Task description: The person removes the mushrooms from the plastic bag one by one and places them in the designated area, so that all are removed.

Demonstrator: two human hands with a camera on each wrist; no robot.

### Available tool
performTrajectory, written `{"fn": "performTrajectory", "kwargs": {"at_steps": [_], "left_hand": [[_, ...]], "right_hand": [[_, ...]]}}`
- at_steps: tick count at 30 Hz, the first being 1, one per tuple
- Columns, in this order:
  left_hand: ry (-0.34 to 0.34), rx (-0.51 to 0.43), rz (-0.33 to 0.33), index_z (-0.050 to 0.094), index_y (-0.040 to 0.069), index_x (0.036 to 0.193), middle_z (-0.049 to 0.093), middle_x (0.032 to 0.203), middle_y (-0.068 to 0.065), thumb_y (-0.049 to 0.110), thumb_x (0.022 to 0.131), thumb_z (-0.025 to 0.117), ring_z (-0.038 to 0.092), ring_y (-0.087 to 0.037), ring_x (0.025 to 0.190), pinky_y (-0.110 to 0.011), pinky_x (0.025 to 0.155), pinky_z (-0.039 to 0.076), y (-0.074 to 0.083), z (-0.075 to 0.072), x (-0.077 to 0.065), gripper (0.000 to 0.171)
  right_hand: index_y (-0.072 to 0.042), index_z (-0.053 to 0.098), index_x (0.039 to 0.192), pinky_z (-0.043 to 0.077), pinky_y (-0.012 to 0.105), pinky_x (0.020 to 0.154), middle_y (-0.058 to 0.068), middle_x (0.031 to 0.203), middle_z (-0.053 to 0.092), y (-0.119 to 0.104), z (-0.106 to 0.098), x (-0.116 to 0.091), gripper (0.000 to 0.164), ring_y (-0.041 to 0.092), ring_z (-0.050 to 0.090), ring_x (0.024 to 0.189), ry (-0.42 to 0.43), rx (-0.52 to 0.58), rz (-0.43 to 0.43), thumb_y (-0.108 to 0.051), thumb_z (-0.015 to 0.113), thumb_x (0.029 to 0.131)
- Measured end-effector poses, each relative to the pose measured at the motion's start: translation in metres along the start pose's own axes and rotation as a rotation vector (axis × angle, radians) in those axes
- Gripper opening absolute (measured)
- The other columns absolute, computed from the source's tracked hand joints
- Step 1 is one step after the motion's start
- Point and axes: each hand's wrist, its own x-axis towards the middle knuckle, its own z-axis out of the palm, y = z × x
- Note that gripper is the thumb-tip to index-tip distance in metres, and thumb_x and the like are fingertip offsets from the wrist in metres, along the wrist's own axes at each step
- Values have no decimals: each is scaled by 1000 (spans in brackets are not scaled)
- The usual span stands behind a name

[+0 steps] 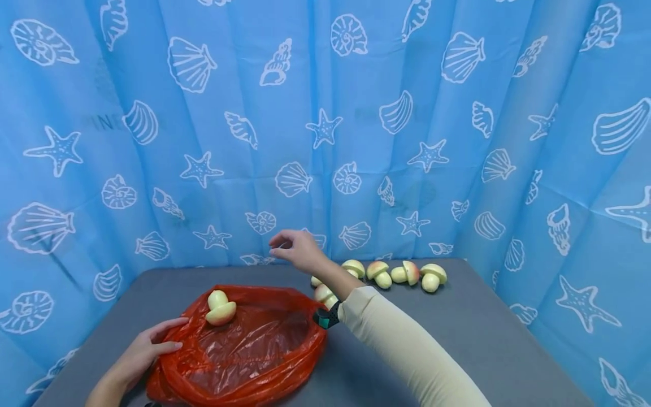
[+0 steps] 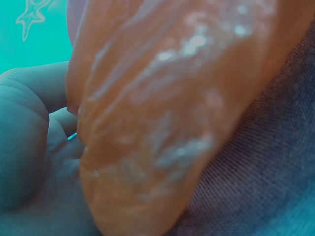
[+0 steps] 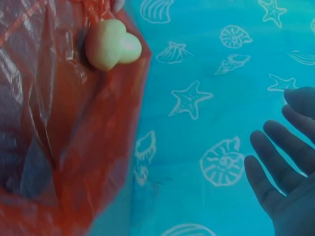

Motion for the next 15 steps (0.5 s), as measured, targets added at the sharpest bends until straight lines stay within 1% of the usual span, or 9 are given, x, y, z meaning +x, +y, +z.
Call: {"fn": "performTrajectory", "kwargs": {"at_steps": [5,8,11,15], "left_hand": [[-10,2,8,35,-4,147,27,148,-35,23,95,63,44,-45,124,-47,88,53,1,-1,-1,65],[-5,-6,1,36,-3,147,28,149,-33,23,94,64,42,-46,126,-47,88,52,1,-2,-2,65],[0,-5,7,37,-2,147,27,149,-33,22,94,64,39,-48,128,-46,88,52,1,-2,-2,64],[5,-3,24,38,-3,146,28,149,-34,22,94,65,40,-47,127,-46,88,53,2,0,-3,63]], "right_hand": [[-10,71,106,53,24,71,-1,98,68,0,21,4,16,12,64,85,-5,39,44,-16,68,92],[-12,70,108,53,25,73,-2,101,68,1,37,4,18,11,63,88,-26,54,73,-17,68,92],[-12,69,111,53,25,76,1,105,68,4,54,3,19,11,63,91,-52,60,88,-18,68,92],[-13,68,112,52,26,79,1,107,67,9,72,4,21,12,62,94,-94,44,98,-20,68,92]]}}
